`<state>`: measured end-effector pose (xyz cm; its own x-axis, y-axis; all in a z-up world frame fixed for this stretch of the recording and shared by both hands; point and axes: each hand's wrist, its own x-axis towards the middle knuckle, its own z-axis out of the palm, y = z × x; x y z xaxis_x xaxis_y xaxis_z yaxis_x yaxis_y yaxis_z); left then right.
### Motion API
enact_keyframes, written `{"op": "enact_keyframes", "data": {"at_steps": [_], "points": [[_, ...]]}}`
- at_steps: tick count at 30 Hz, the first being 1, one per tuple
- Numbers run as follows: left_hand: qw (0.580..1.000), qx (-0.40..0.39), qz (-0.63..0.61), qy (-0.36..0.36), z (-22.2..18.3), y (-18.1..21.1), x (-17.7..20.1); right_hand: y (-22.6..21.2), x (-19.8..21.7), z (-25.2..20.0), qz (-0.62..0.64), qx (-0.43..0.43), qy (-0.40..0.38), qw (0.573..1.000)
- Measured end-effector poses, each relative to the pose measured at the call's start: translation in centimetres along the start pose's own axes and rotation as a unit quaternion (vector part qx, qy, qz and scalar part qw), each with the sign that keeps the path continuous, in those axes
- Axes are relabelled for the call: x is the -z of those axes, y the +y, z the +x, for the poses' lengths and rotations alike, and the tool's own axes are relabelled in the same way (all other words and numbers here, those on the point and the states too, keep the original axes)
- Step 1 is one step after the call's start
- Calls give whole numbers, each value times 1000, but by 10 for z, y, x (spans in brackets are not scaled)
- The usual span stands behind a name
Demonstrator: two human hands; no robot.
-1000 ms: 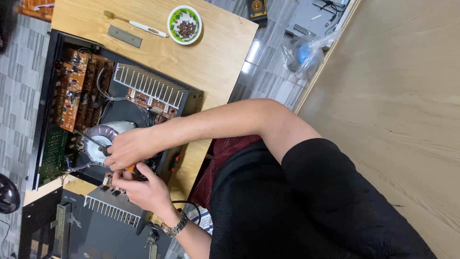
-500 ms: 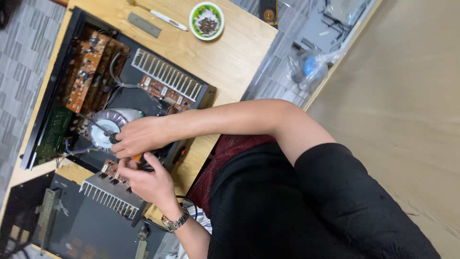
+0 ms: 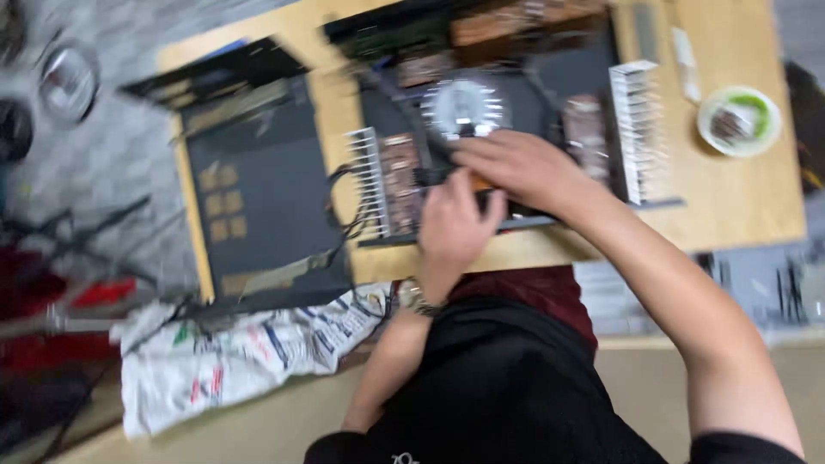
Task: Repairing and cleaning the internal components of an audio amplifier using tools
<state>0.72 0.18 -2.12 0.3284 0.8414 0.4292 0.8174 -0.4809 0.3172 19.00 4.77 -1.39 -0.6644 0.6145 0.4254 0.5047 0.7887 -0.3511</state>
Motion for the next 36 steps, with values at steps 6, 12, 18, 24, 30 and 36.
{"op": "enact_keyframes", "data": {"at_steps": [6,12,18,24,30,36], "points": [[994,-40,-87,53,4,-1,-3,-8,3,8,-136,-64,-47,987],[993,-62,-70,73,3,-3,-9,-9,8,7,-128,-44,-14,991],[985,-57,-154,59,5,-2,2,-13,18,8,-57,-67,29,996],[990,-88,-101,45,6,-3,4,-51,46,15,52,-150,125,979],[990,-105,-91,21,3,-4,-1,-93,76,-34,121,-234,259,929],[984,-124,-123,43,7,0,17,-94,26,-62,419,-286,346,789]]}}
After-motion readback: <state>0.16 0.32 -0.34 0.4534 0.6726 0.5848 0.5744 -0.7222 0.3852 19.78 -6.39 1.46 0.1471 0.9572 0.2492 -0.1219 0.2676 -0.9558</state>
